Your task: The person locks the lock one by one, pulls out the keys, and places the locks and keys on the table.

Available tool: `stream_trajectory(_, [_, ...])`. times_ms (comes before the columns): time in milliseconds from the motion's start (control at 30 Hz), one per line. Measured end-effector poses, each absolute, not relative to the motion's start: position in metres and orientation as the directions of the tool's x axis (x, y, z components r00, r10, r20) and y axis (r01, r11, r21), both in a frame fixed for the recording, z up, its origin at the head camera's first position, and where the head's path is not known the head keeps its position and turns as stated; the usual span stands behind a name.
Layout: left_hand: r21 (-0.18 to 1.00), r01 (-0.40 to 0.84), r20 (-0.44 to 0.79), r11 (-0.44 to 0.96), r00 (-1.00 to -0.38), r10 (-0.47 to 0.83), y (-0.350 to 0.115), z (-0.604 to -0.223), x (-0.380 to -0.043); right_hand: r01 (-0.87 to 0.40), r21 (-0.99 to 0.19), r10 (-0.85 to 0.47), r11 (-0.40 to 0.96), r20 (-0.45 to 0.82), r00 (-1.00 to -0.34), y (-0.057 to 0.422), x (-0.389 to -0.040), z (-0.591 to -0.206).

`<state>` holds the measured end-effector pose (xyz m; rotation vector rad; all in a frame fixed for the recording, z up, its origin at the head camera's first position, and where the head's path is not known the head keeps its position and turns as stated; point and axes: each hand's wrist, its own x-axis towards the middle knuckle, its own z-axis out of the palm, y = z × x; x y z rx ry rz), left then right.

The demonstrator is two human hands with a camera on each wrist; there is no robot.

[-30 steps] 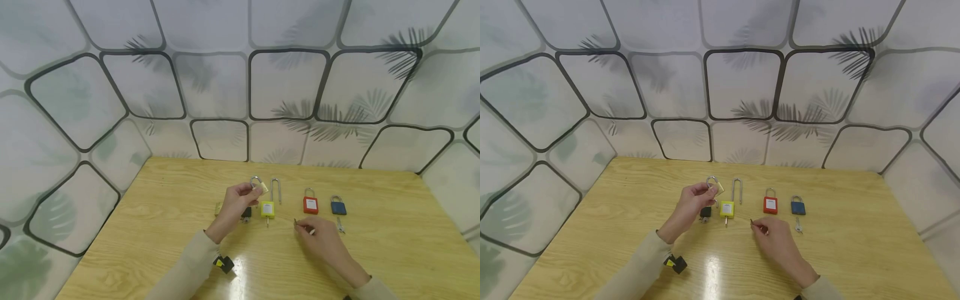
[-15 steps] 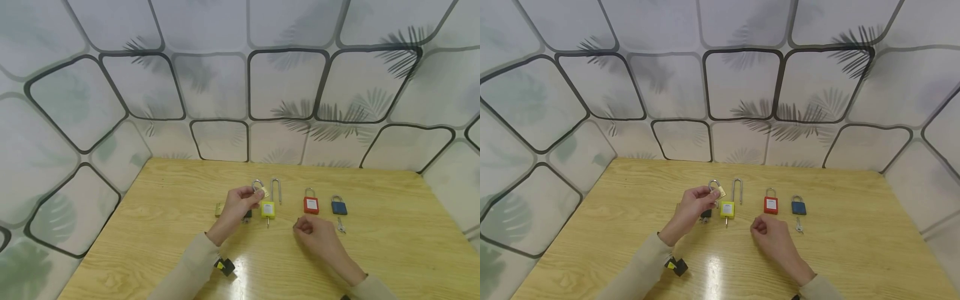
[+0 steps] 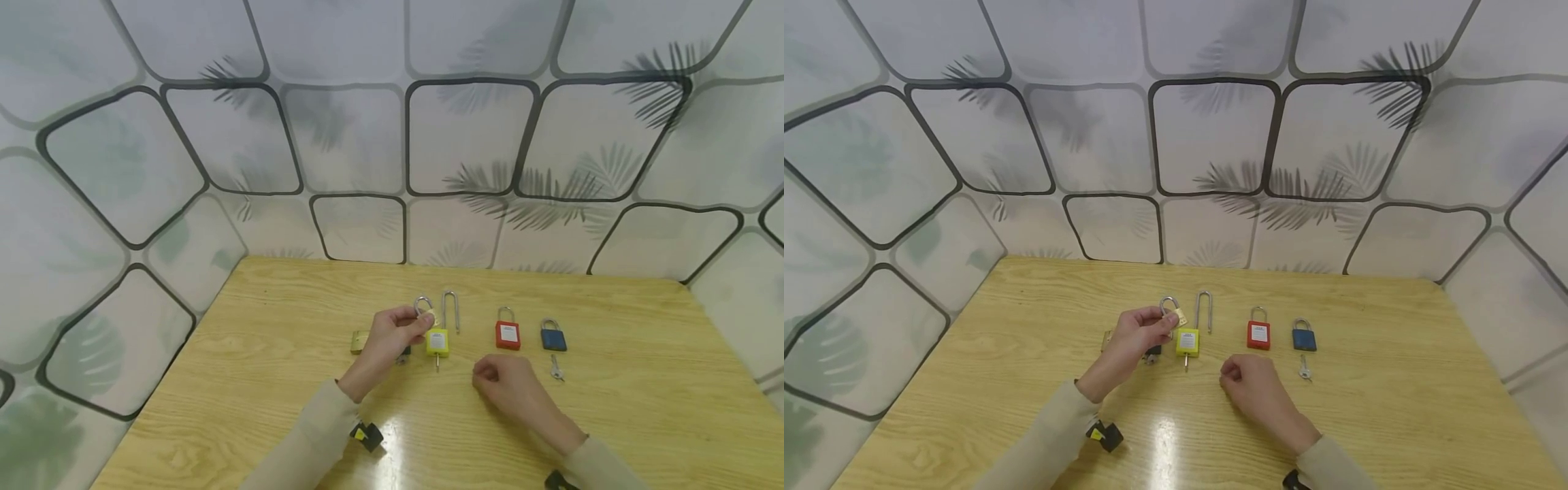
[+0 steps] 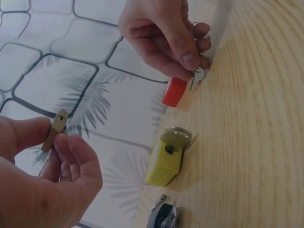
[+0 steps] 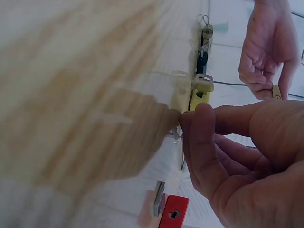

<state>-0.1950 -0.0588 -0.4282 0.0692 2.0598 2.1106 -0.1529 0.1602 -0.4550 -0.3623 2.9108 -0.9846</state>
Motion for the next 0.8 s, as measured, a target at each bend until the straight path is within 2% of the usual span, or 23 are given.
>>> stream_trajectory(200, [0.994, -0.11, -0.107, -0.006, -0.979, 0.175, -0.058, -0.428, -0.194, -0.236, -0.588, -0.27, 0.774, 0.031, -0.962, 0.16, -0.159, -0.454])
stream_trajectory(633, [0.993, -0.12, -0.118, 0.002, -0.977, 0.176, -0.057, -0.434, -0.193, -0.206, -0.569, -0.264, 0.796, -0.019, -0.964, 0.158, -0.163, -0.455])
stream_trajectory(800, [0.996, -0.061, -0.071, 0.064, -0.983, 0.168, -0.054, -0.438, -0.195, -0.201, -0.57, -0.249, 0.797, -0.006, -0.968, 0.164, -0.162, -0.45])
